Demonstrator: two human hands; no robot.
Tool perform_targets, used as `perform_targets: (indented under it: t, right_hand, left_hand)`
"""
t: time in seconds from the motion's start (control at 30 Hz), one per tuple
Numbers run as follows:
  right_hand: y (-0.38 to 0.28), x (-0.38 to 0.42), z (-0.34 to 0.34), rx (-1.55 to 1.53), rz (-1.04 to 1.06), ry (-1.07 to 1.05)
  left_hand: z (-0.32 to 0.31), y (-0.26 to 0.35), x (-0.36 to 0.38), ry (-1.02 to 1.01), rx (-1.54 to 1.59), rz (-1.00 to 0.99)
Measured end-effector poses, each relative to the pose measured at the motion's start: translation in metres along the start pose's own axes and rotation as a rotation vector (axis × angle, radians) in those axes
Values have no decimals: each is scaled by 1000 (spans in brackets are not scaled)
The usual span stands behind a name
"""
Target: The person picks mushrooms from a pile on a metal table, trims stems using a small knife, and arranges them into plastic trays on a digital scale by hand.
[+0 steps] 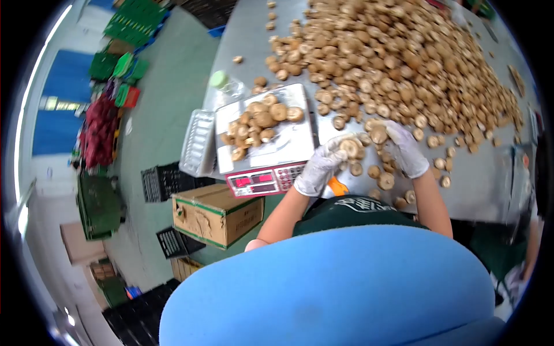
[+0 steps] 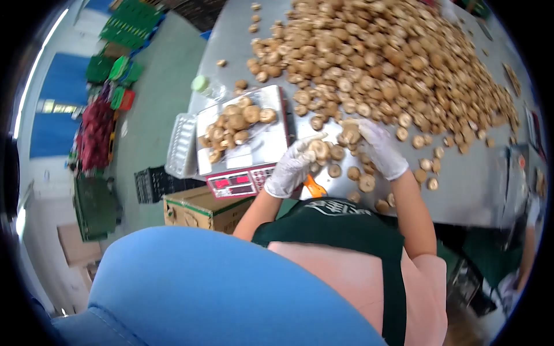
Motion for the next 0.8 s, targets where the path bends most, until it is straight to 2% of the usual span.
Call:
perform_targets:
  t: [0.03,0.07,0.1,0.13,0.2,0.23,0.3,0.33,0.4,0.43,0.47,0.53,0.57,0.6,0.67,0.7,0.73,0.8]
  right_hand:
    - [6,-12,-9,-217,-167,-67]
    - [-7,-13,-23,-507,-446,-202]
    - [-25,-22,-27,-398,-440,-219]
    - [-40,-32,-39,-389,-425,-253]
    - [-86,-52,-47,-210,-83,-176]
    - [-102,-63,-56,153,311,-80]
    - [-130,-87,-68,71,237,-52]
    - [-127,-106,-77,-76,117,-55]
    - [-135,-130,-95,-67,339,41]
    - [-121,-149,-111,-51,393,52]
    - [-119,-151,-123,-147,200,-72]
    - [-101,-164,-144,159,206,-19]
    - [-107,-156,-144,324,259,86]
    - [-110,-153,-142,327,262,77]
    - [-108,-152,-139,154,232,-36]
    - [-104,-152,-135,70,189,-56]
    - [-101,-153,-130,-15,147,-73]
    - [-97,-157,-113,19,128,13]
  left_hand:
    - [11,3,6,-2,-30,-53]
    - [21,8,14,-4,-59,-104]
    - [6,42,29,79,-242,-70]
    - [8,63,39,124,-326,-140]
    - [29,100,52,236,-465,-358]
    - [44,124,54,258,-620,-538]
    - [68,161,62,419,-949,-695]
    - [69,180,66,527,-1158,-750]
    - [80,201,64,618,-1141,-826]
    - [84,216,63,699,-1510,-803]
    - [91,223,58,708,-1507,-803]
    - [86,231,46,602,-1847,-850]
    - [101,226,35,555,-1859,-648]
    - [101,220,25,358,-2006,-516]
    - [95,218,26,266,-2088,-659]
    - [96,219,27,281,-2083,-652]
    - [105,222,28,314,-1836,-594]
    - [121,225,31,314,-1389,-528]
Point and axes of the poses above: each hand's wrist, its own x-axis away from the middle knuckle, its own z-axis out of the back of the hand, y = z × x, the point moved 8 cm from there along -x, towards the middle knuckle, and after that the axes turned 14 degrees about -z, right-handed, at the moved point
